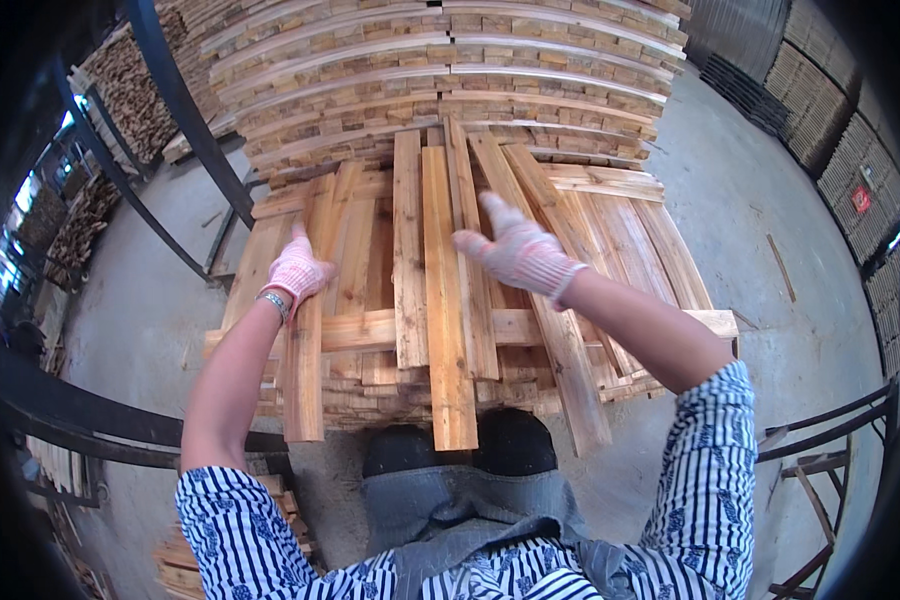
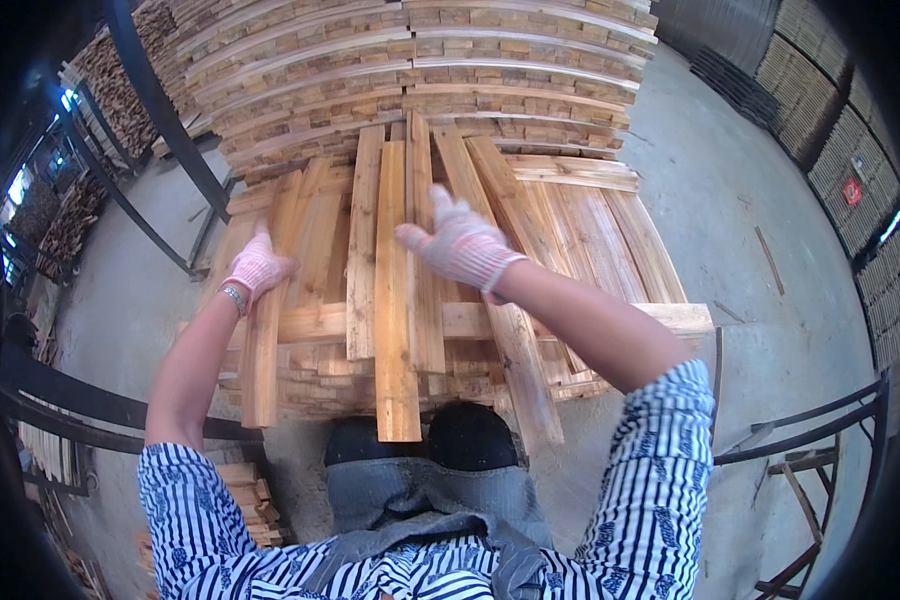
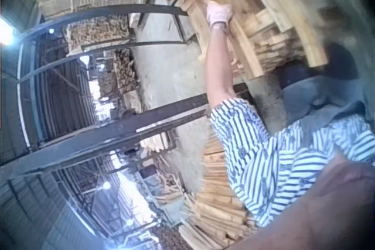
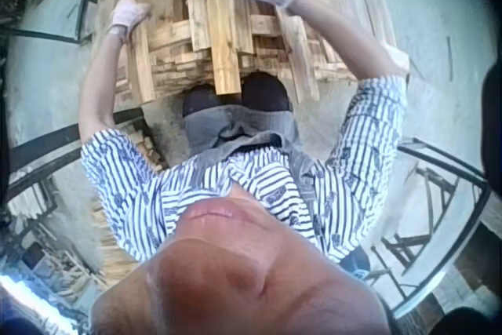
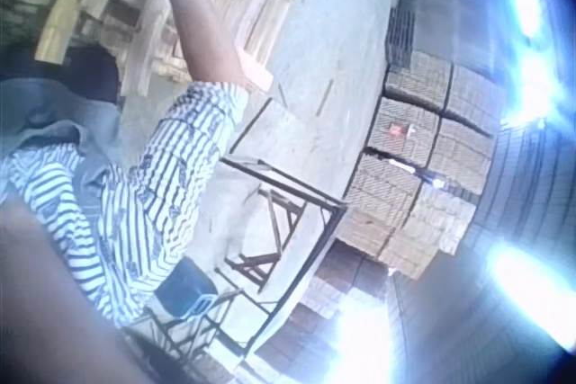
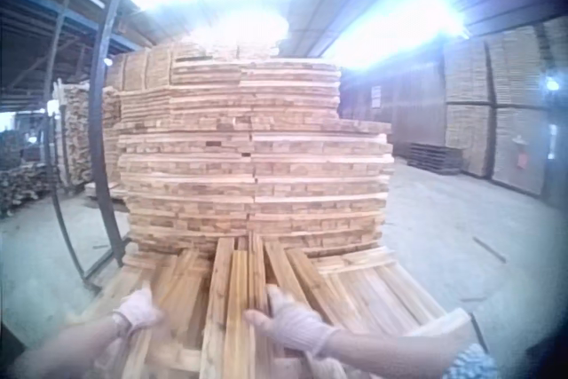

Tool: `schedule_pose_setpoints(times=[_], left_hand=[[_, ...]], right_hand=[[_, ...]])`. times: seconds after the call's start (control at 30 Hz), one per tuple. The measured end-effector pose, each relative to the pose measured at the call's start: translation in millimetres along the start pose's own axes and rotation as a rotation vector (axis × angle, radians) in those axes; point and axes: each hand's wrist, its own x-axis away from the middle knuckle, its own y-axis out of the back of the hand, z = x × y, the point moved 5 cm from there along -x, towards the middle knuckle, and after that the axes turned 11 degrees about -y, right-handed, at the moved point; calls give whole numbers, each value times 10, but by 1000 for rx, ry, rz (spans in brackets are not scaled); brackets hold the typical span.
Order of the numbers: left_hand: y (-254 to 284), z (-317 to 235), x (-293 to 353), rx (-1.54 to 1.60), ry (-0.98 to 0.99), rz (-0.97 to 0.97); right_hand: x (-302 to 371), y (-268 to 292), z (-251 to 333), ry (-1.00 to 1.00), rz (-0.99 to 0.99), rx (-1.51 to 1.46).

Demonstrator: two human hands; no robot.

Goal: The person repeatedly picks up wooden planks from a pile on the floor and stacks them onto a metal rack. The person wears gloves and handles the planks one by one or in small groups, arranging them neatly on the rack.

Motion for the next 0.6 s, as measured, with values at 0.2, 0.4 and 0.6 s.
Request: schedule_pose_setpoints(times=[0.2,0.4,0.6], left_hand=[[219,-186,-445,28,-104,-158],[-274,-133,-800,-92,-51,-14],[-66,240,-800,-139,-121,1]], right_hand=[[-410,-564,39,-172,90,-436],[-265,-423,36,-84,14,-580],[325,-176,138,-251,288,-597]])
